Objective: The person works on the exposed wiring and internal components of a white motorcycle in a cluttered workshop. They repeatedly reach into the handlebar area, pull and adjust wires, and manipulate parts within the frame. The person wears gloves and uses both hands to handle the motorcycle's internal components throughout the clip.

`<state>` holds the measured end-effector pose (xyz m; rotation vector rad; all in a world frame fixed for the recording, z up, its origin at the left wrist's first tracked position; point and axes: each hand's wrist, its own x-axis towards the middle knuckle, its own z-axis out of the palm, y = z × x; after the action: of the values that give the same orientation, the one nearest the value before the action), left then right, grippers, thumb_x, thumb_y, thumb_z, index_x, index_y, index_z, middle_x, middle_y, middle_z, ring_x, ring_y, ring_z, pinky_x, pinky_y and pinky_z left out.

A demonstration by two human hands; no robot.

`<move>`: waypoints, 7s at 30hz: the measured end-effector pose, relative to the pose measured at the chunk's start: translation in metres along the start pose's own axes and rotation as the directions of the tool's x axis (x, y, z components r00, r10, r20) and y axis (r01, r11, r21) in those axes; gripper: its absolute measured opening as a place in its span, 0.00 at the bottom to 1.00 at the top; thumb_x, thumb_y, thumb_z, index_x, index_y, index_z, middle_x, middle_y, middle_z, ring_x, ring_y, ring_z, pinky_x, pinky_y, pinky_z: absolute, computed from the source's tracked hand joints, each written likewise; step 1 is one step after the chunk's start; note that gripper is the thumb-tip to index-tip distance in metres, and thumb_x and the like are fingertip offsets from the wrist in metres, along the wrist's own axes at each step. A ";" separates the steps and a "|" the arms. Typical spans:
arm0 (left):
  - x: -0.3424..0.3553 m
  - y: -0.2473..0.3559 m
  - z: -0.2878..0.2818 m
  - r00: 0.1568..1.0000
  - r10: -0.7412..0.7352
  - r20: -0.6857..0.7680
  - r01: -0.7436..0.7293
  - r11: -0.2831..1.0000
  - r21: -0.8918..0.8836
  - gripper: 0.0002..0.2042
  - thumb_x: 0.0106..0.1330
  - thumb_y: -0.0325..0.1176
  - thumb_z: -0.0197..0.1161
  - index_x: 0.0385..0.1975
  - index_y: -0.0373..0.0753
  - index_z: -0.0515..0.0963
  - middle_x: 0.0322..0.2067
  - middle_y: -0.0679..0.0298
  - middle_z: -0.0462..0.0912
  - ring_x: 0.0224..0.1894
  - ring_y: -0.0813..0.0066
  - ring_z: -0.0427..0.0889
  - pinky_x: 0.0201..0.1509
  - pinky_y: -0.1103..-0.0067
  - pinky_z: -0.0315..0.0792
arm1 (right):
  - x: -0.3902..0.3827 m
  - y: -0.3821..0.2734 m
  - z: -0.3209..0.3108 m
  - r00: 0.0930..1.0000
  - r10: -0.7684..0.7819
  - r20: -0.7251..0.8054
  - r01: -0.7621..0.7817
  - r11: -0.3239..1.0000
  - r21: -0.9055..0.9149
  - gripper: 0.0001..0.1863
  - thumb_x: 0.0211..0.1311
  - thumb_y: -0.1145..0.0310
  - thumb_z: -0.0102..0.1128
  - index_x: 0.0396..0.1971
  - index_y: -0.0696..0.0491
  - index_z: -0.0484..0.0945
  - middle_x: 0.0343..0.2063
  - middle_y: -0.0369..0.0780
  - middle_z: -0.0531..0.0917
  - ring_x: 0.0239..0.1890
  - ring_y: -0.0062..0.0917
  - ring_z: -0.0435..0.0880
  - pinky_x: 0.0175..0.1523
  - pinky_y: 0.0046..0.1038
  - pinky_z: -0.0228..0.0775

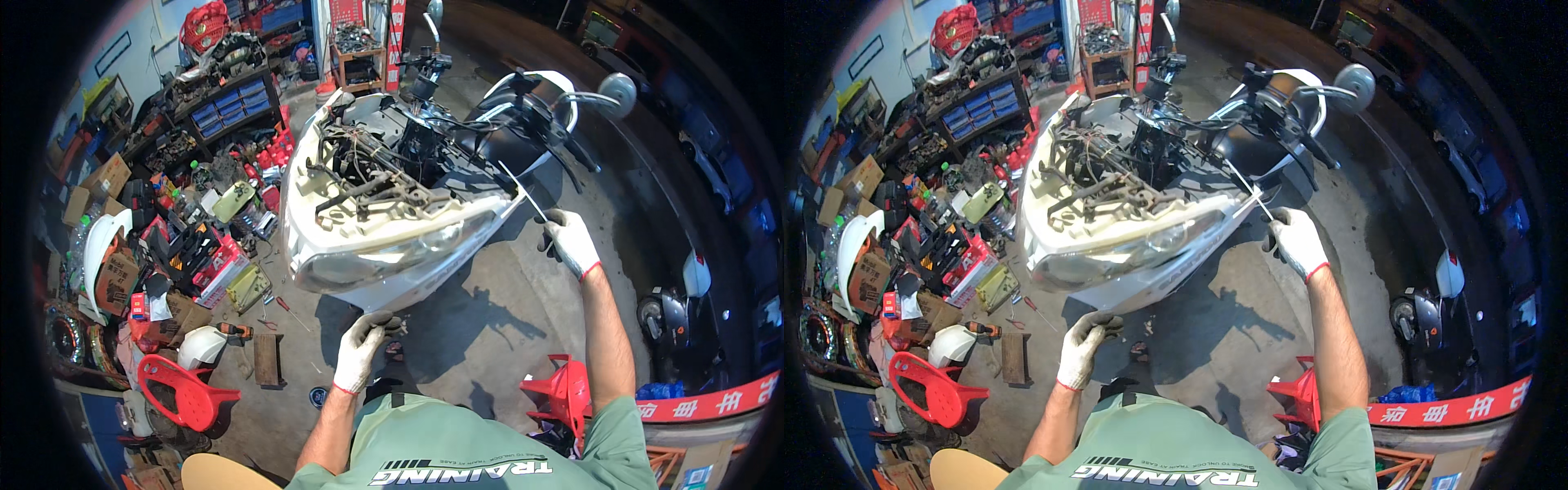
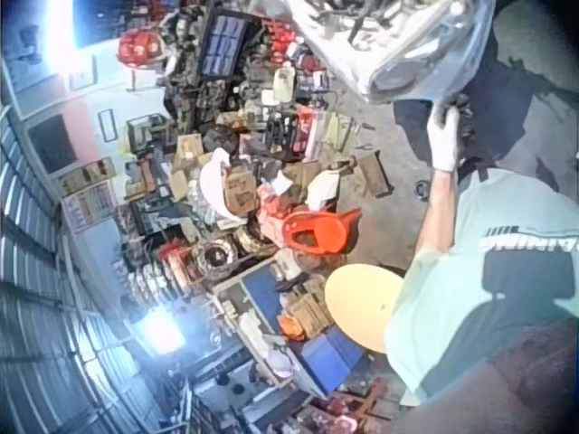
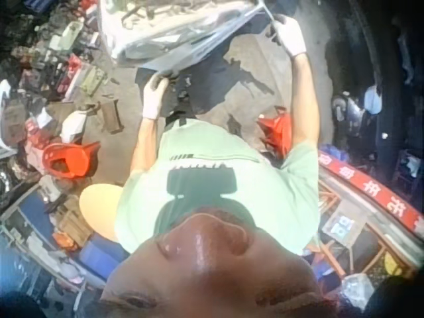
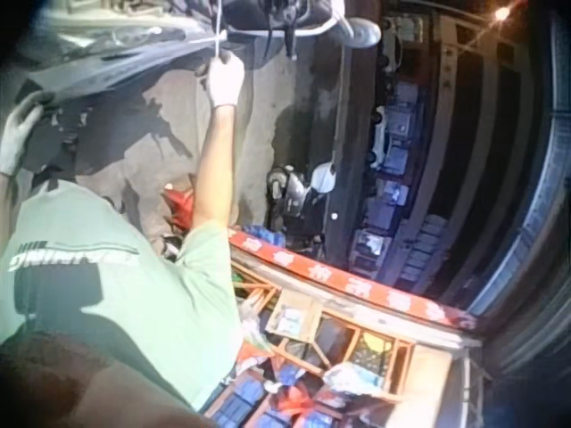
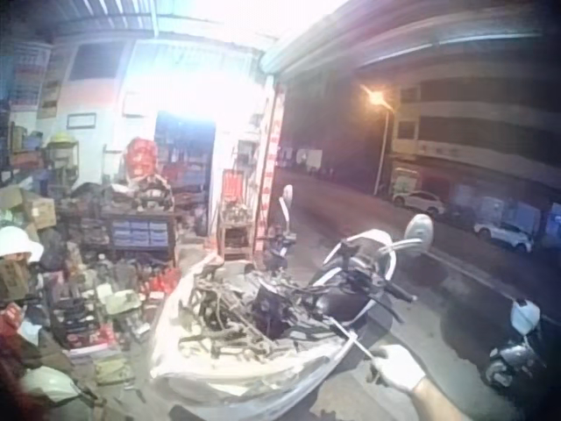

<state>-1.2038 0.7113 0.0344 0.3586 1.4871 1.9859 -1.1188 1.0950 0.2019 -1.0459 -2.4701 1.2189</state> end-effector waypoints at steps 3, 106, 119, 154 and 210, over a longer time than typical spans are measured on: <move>0.051 0.033 0.006 0.990 -0.044 0.135 0.043 0.999 0.011 0.19 0.73 0.36 0.60 0.57 0.28 0.75 0.50 0.50 0.84 0.53 0.64 0.84 0.60 0.71 0.76 | 0.069 -0.021 0.005 0.997 0.006 0.082 0.007 0.988 -0.154 0.16 0.66 0.74 0.47 0.47 0.60 0.82 0.21 0.37 0.83 0.19 0.16 0.79 0.22 0.20 0.67; 0.551 0.103 0.015 0.970 0.239 -0.048 -0.104 0.583 0.806 0.20 0.63 0.42 0.63 0.32 0.24 0.83 0.25 0.37 0.83 0.35 0.45 0.86 0.42 0.61 0.77 | 0.305 -0.037 0.180 0.898 0.167 0.408 -0.402 0.689 0.603 0.10 0.69 0.75 0.48 0.34 0.61 0.79 0.24 0.40 0.81 0.20 0.21 0.75 0.25 0.21 0.67; 0.499 0.115 0.043 0.941 0.326 -0.094 -0.074 0.468 0.881 0.14 0.65 0.36 0.57 0.38 0.31 0.84 0.41 0.40 0.85 0.49 0.42 0.83 0.54 0.59 0.77 | 0.300 -0.053 0.193 0.894 0.121 0.431 -0.415 0.586 0.696 0.10 0.69 0.72 0.52 0.36 0.58 0.83 0.30 0.39 0.84 0.31 0.25 0.81 0.41 0.27 0.74; 0.496 0.127 0.019 0.995 -0.029 -0.096 0.059 0.944 0.324 0.15 0.70 0.33 0.62 0.45 0.24 0.79 0.34 0.56 0.85 0.28 0.73 0.84 0.30 0.78 0.81 | 0.308 -0.028 0.191 0.878 0.215 0.428 -0.445 0.695 0.564 0.10 0.67 0.68 0.58 0.34 0.58 0.84 0.27 0.38 0.84 0.27 0.24 0.80 0.33 0.26 0.71; 0.488 0.149 0.021 0.947 -0.293 0.133 0.136 0.738 0.661 0.22 0.60 0.34 0.75 0.50 0.29 0.78 0.31 0.63 0.83 0.27 0.80 0.76 0.29 0.81 0.70 | 0.329 -0.023 0.204 0.828 0.285 0.482 -0.528 0.685 0.502 0.12 0.64 0.67 0.52 0.26 0.56 0.81 0.17 0.39 0.78 0.17 0.27 0.74 0.22 0.29 0.59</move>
<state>-1.6146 1.0060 0.1081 0.6436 1.9261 1.1449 -1.4638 1.1800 0.0457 -1.2871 -1.7916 2.3631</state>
